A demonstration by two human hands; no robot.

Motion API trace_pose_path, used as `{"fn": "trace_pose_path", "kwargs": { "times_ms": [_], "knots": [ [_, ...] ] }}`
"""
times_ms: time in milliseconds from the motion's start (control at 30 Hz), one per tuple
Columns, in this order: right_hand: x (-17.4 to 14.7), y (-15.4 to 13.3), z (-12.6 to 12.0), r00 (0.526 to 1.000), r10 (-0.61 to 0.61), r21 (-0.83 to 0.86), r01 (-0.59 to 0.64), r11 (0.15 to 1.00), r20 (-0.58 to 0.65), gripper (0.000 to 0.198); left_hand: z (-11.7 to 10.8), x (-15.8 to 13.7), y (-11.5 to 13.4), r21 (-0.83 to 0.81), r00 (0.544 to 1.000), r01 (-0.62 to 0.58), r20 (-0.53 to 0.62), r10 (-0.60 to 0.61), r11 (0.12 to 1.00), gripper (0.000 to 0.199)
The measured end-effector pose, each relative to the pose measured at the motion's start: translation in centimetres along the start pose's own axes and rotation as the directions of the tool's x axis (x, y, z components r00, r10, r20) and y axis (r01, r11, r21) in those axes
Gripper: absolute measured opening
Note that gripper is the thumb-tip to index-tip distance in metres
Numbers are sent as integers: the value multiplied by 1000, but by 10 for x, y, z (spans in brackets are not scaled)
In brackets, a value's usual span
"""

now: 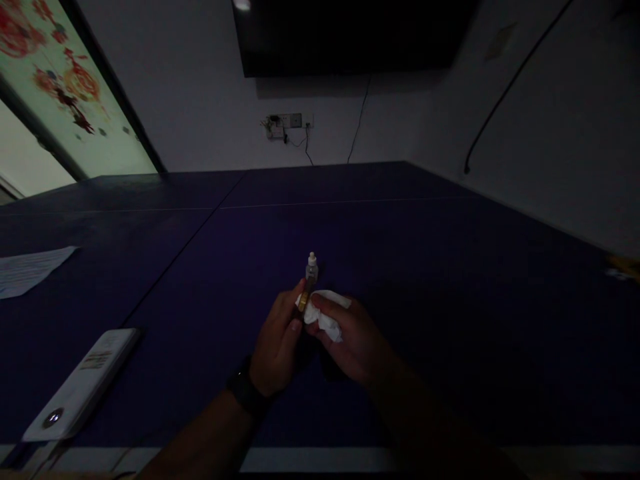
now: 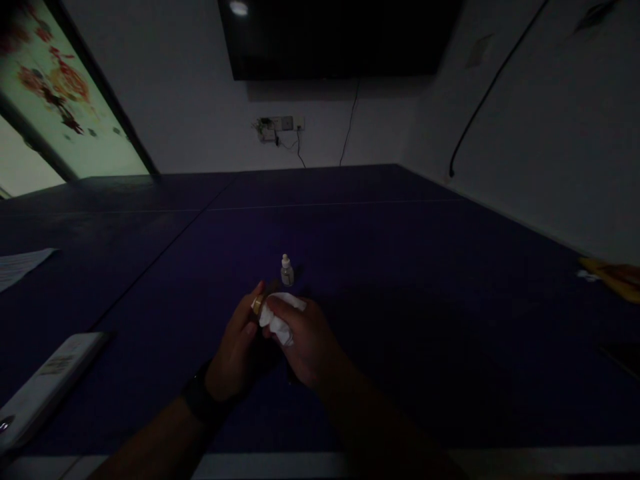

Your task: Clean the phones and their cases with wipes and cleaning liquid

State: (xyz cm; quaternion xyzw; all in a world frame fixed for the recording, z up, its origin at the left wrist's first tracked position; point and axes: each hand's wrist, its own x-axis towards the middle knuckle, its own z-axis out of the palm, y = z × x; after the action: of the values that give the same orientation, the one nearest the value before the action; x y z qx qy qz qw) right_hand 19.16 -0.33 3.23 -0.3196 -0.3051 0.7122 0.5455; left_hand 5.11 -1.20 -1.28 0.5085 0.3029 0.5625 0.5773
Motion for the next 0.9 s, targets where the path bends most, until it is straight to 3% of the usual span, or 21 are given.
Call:
{"fn": "trace_pose_path", "kwargs": {
  "times_ms": [133, 233, 300, 400, 500, 667, 767, 833, 900],
  "knots": [
    [0, 0, 0, 999, -23, -15, 22, 1000, -24, 29, 0, -1, 7, 356, 975, -217, 41, 217, 909, 48],
    [2, -4, -9, 991, -73, -131, 58, 990, -111, 31, -3, -2, 10, 467, 961, -270, 76, 266, 842, 50],
    [6, -9, -20, 968, -181, -296, 124, 947, -176, 32, -7, 0, 14, 565, 955, -273, 62, 290, 778, 53],
    [14, -22, -39, 880, -411, -553, 225, 802, -237, 31, -18, 7, 23, 768, 962, -196, 28, 273, 610, 57],
    [23, -34, -52, 805, -537, -688, 242, 684, -251, 32, -31, 16, 29, 925, 981, -43, -33, 190, 378, 61],
    [31, -36, -60, 819, -559, -858, 188, 477, -131, 33, -39, 24, 25, 977, 974, 215, -213, 81, -5, 64],
    [34, -32, -61, 831, -548, -881, 190, 433, -90, 29, -36, 24, 24, 919, 946, 321, -325, 23, -229, 63],
    [36, -30, -63, 835, -546, -890, 193, 413, -72, 28, -35, 24, 25, 888, 930, 349, -368, -8, -300, 63],
    [38, -28, -64, 836, -546, -899, 195, 392, -57, 28, -37, 24, 25, 888, 927, 348, -374, -30, -301, 68]
  ]
}}
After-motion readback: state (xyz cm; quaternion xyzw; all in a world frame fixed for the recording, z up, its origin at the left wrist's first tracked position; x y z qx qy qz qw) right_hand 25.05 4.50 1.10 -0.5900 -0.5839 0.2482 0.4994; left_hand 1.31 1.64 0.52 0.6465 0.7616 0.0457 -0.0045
